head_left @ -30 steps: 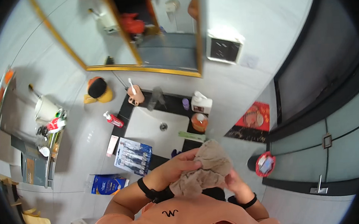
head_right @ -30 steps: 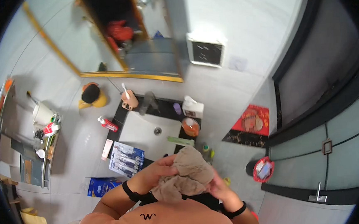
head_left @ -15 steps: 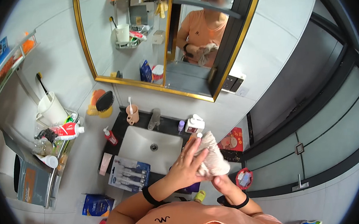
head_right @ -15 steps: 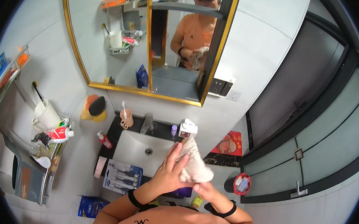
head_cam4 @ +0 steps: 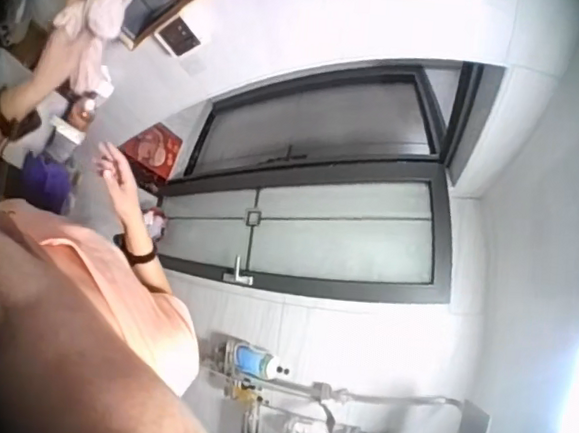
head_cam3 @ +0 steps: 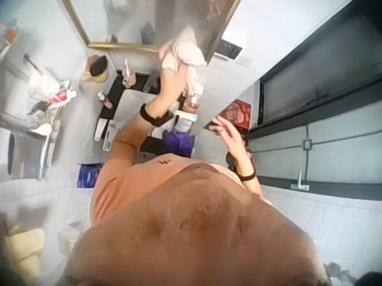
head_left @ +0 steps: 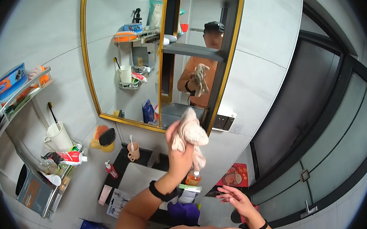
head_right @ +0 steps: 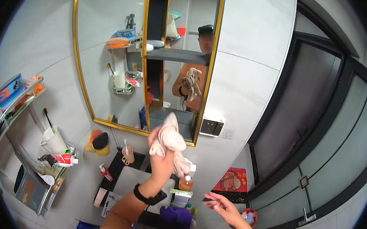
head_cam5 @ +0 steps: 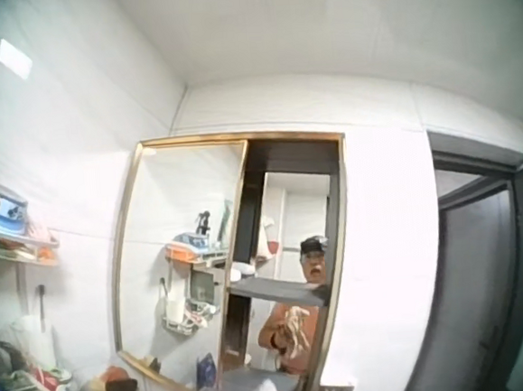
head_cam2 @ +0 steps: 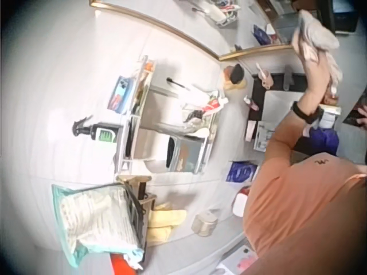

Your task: The person wipes a bathroom mirror and its frame using cloths, then moves various toiletry items on the counter and shelves.

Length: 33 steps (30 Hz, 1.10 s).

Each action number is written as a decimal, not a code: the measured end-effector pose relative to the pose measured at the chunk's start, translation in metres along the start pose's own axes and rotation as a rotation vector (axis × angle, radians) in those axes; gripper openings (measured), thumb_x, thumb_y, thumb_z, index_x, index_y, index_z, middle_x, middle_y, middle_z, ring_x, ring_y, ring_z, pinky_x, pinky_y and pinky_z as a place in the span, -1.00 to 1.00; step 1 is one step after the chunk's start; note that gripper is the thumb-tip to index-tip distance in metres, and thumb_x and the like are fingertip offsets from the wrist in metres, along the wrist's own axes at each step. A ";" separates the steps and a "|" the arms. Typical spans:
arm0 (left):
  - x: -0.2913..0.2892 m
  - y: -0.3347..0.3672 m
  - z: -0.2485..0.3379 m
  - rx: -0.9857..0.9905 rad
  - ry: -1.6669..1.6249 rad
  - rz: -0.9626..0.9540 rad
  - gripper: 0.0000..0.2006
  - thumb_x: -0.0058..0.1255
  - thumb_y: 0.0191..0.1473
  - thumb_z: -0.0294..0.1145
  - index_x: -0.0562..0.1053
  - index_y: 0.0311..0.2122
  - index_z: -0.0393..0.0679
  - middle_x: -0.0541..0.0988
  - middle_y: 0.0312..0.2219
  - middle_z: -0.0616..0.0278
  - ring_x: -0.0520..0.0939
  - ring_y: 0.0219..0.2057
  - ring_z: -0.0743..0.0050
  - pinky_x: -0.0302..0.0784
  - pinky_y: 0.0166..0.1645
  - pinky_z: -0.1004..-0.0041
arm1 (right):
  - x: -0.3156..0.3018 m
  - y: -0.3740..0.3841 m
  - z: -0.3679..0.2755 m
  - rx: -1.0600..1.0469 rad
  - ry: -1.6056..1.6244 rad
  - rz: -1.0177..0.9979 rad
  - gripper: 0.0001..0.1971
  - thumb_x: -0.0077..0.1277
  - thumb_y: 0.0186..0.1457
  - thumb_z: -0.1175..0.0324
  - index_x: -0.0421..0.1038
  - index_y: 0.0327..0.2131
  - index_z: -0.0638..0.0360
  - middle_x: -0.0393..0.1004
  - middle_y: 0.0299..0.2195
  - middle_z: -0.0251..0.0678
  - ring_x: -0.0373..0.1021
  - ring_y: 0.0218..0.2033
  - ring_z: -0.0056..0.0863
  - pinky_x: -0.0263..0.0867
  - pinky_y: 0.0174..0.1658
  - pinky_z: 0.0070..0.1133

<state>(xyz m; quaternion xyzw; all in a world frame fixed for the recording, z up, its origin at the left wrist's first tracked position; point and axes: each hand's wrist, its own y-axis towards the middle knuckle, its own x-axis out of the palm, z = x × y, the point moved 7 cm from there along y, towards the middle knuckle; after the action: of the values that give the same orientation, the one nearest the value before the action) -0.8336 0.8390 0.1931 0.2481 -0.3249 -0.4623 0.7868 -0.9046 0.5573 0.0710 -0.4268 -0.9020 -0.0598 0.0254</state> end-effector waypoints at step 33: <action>0.140 0.307 0.054 -0.007 0.458 -0.413 -0.68 0.08 0.08 -0.33 0.54 -0.15 -0.41 0.66 -0.26 -0.05 0.68 -0.24 0.20 0.57 -0.13 0.29 | -0.084 -0.049 0.052 0.042 0.047 0.256 -0.63 -0.11 0.35 0.43 0.25 0.19 0.27 0.44 0.11 -0.09 0.52 -0.06 -0.32 0.40 0.04 -0.48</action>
<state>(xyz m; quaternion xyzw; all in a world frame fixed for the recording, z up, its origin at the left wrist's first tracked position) -0.6492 0.8475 0.4810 0.4038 -0.0803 -0.5459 0.7297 -0.8886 0.4690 0.0074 -0.5363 -0.8404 -0.0472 0.0628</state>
